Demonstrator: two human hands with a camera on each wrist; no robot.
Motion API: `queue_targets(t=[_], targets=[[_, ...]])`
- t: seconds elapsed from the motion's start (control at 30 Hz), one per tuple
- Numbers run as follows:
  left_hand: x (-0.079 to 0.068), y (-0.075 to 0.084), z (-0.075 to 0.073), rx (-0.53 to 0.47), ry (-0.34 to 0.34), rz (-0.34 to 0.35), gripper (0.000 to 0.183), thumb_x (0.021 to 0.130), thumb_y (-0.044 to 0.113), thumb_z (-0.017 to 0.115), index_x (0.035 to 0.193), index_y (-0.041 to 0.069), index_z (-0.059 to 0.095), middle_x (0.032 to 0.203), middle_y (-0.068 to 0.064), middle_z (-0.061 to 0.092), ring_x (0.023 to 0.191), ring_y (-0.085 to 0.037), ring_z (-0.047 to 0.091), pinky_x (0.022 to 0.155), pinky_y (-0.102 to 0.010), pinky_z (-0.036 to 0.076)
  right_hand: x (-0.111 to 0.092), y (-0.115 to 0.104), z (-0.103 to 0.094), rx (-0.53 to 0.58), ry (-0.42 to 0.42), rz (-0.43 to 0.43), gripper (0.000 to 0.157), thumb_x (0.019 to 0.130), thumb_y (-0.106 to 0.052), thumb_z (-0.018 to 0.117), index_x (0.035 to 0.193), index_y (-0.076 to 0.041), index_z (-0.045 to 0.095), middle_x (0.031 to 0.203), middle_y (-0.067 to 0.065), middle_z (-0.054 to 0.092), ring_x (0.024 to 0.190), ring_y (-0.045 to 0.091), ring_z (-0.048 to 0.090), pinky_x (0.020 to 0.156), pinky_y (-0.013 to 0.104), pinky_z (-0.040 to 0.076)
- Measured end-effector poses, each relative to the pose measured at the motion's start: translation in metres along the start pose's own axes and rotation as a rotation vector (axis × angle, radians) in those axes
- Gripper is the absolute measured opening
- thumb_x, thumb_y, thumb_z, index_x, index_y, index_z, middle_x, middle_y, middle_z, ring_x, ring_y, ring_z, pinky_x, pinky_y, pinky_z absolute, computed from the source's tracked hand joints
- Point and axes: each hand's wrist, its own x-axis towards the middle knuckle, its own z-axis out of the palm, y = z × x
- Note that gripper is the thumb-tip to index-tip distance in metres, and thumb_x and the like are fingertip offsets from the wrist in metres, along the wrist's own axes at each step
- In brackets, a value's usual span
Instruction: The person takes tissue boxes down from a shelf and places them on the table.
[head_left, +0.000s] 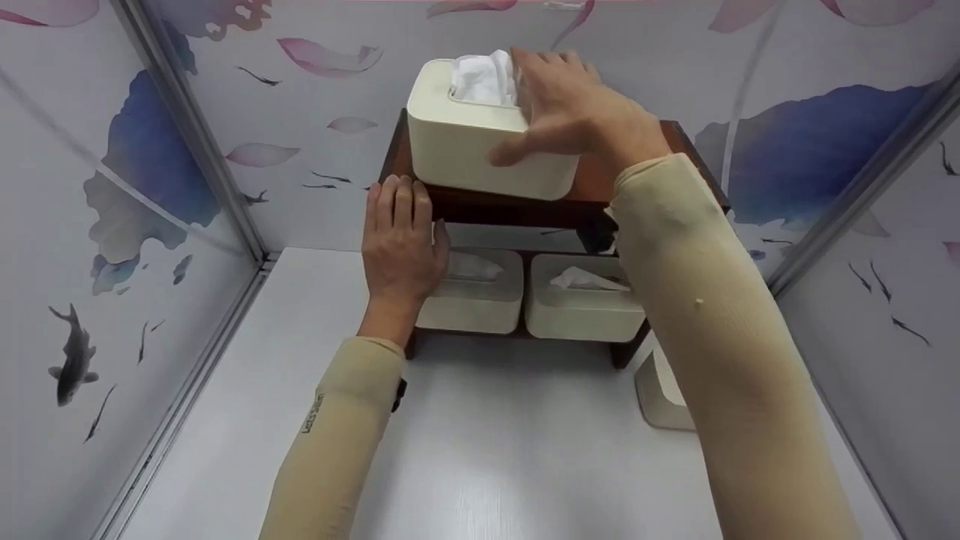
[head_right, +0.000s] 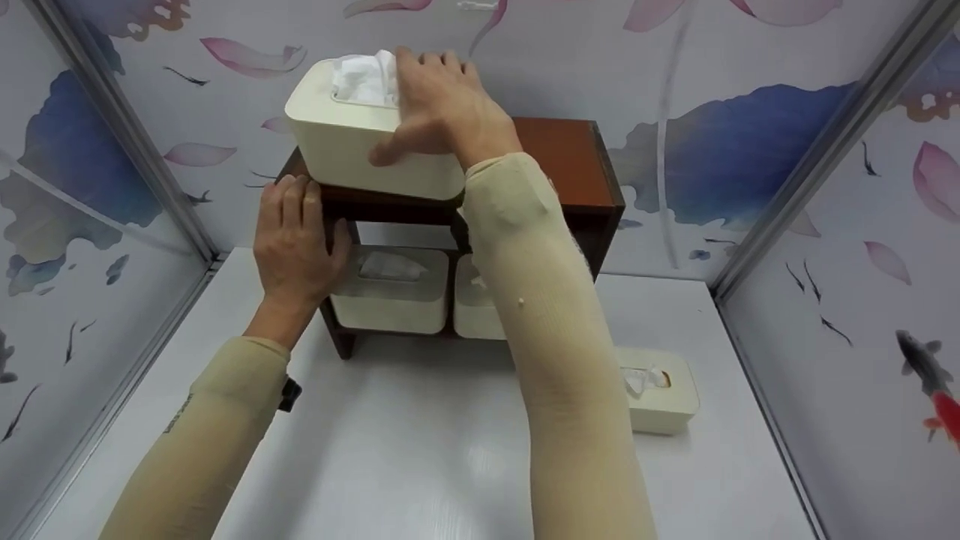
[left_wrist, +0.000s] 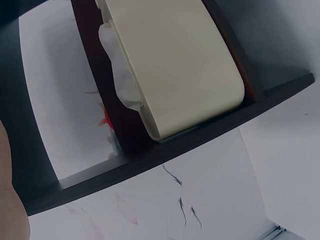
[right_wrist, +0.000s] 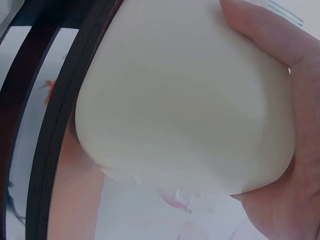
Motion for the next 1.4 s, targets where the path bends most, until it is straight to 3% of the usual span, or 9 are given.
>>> queue_targets(t=[0.33,0.5,0.77,1.03,1.2,1.4], targets=[[0.001,-0.003,0.001,0.004,-0.033,-0.018,0.047,0.091,0.027,0.060,0.130,0.005,0.047,0.135,-0.015,0.052,0.132,-0.030,0.046,0.122,-0.040,0.028,-0.035,0.015,-0.005,0.045,0.056,-0.065,0.125,0.064,-0.055,0.081,0.158,-0.022,0.005,0.158,0.010,0.028,0.145,0.034,0.022,0.122,0.054,0.014],[0.000,-0.004,0.000,0.003,-0.041,-0.026,0.044,0.094,0.027,0.052,0.131,0.005,0.046,0.135,-0.015,0.051,0.132,-0.030,0.045,0.122,-0.041,0.028,-0.061,0.028,0.000,0.060,0.111,-0.113,0.127,0.062,-0.052,0.084,0.158,-0.021,0.007,0.158,0.009,0.029,0.142,0.033,0.025,0.119,0.055,0.020],[-0.001,-0.004,0.000,0.000,0.001,-0.017,0.039,0.095,0.022,0.045,0.130,0.005,0.047,0.133,-0.015,0.053,0.131,-0.031,0.047,0.121,-0.042,0.030,-0.098,0.046,0.012,0.079,0.176,-0.179,0.130,0.058,-0.053,0.087,0.158,-0.020,0.010,0.156,0.009,0.032,0.140,0.032,0.028,0.116,0.056,0.024],[-0.002,0.001,0.001,0.012,-0.004,-0.001,0.039,0.095,0.020,0.039,0.130,0.005,0.046,0.134,-0.015,0.052,0.130,-0.031,0.048,0.120,-0.042,0.031,-0.145,0.054,0.033,0.045,0.213,-0.223,0.133,0.053,-0.052,0.091,0.158,-0.022,0.013,0.155,0.011,0.032,0.140,0.033,0.026,0.114,0.063,0.024],[-0.002,0.001,0.000,0.013,-0.033,-0.006,0.040,0.095,0.020,0.038,0.131,0.005,0.045,0.135,-0.015,0.051,0.132,-0.030,0.046,0.121,-0.042,0.030,-0.162,0.061,0.049,0.020,0.215,-0.235,0.133,0.053,-0.052,0.090,0.158,-0.020,0.015,0.154,0.013,0.033,0.140,0.035,0.026,0.113,0.062,0.026],[-0.002,0.002,0.000,0.022,-0.017,-0.003,0.039,0.095,0.019,0.037,0.130,0.005,0.046,0.134,-0.015,0.052,0.131,-0.030,0.047,0.121,-0.041,0.030,-0.178,0.075,0.074,0.016,0.208,-0.244,0.133,0.051,-0.050,0.091,0.157,-0.017,0.017,0.152,0.015,0.035,0.138,0.037,0.028,0.109,0.062,0.030]])
